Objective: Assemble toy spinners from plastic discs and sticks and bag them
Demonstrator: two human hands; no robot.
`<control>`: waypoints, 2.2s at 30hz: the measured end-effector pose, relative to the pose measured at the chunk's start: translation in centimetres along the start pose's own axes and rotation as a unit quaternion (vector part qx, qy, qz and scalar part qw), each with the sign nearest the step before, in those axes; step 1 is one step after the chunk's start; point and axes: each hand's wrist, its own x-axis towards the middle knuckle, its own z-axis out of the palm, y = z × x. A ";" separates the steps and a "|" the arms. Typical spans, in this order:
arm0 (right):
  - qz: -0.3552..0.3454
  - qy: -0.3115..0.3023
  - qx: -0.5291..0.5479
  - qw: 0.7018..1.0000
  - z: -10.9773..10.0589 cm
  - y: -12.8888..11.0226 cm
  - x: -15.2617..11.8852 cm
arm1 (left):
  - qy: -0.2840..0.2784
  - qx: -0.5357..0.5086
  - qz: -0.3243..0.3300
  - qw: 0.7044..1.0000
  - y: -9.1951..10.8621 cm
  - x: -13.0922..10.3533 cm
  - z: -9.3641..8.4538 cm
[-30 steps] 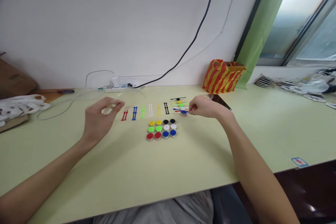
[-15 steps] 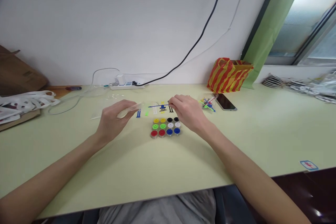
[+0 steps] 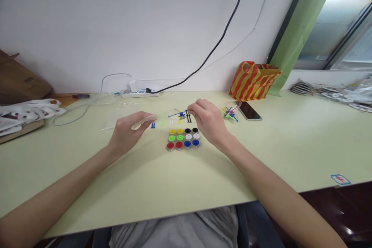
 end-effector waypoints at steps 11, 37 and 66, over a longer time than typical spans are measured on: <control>0.079 0.005 0.142 0.987 1.3 -2.5 -0.7 | -0.041 -0.049 0.005 0.998 1.2 0.0 0.2; -0.065 0.058 0.173 0.981 1.0 -3.2 -0.8 | -0.261 -0.404 -0.282 0.830 1.5 1.2 -1.5; 0.125 -0.171 -0.066 0.975 -1.4 5.2 0.5 | -0.067 -0.381 -0.383 0.839 0.7 1.3 -1.6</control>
